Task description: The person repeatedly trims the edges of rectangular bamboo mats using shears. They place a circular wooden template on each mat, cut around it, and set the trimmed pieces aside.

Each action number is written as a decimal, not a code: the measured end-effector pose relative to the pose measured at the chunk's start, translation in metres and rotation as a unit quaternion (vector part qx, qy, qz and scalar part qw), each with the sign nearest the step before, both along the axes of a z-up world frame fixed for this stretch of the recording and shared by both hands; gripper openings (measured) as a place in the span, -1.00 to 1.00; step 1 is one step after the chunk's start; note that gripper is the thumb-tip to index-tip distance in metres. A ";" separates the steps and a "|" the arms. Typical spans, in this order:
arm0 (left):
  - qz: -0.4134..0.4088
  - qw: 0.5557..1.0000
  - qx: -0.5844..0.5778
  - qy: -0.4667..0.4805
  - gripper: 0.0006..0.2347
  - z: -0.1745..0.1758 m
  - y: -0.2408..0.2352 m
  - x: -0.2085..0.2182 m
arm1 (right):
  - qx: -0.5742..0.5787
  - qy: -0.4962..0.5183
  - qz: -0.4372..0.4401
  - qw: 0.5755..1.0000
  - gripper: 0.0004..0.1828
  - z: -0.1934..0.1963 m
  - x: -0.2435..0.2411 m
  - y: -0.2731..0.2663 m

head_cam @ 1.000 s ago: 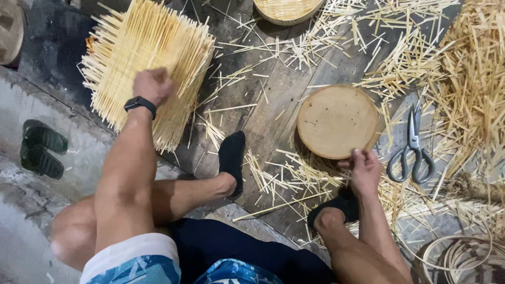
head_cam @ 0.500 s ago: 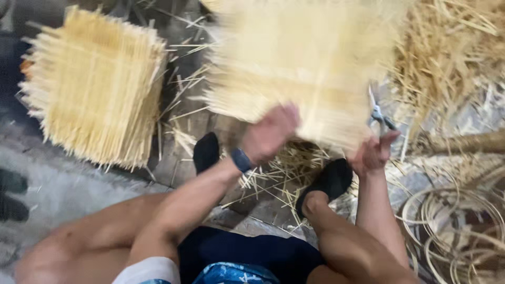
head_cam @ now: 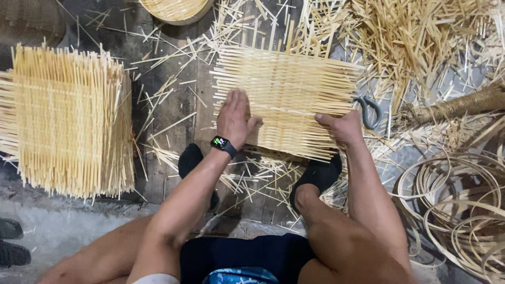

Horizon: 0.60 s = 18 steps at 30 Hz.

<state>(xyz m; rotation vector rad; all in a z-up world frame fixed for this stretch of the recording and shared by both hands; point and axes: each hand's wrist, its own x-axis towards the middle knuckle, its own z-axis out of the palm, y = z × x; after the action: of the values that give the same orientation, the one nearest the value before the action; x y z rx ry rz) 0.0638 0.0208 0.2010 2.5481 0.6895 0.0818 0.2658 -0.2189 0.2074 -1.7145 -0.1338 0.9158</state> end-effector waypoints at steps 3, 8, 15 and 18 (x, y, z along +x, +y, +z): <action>0.007 0.999 -0.042 0.011 -0.25 -0.002 0.005 -0.003 | 0.010 0.029 -0.020 0.999 -0.59 -0.014 -0.002 -0.004; -0.012 0.996 -0.025 0.080 -0.24 0.011 0.001 0.005 | 0.054 0.067 -0.016 0.996 -0.59 -0.034 0.003 -0.010; -0.288 0.947 0.089 0.107 -0.24 0.024 -0.013 0.026 | 0.034 0.016 0.011 0.999 -0.61 -0.033 -0.002 -0.012; -0.278 0.952 0.073 0.107 -0.33 0.024 -0.019 0.030 | 0.079 0.017 -0.029 0.996 -0.55 -0.039 -0.004 -0.020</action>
<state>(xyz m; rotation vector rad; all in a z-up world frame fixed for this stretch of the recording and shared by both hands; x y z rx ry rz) 0.0940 0.0017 0.2247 2.8211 0.0158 -0.3488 0.2621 -0.2389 0.1682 -1.5469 -0.1292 0.8685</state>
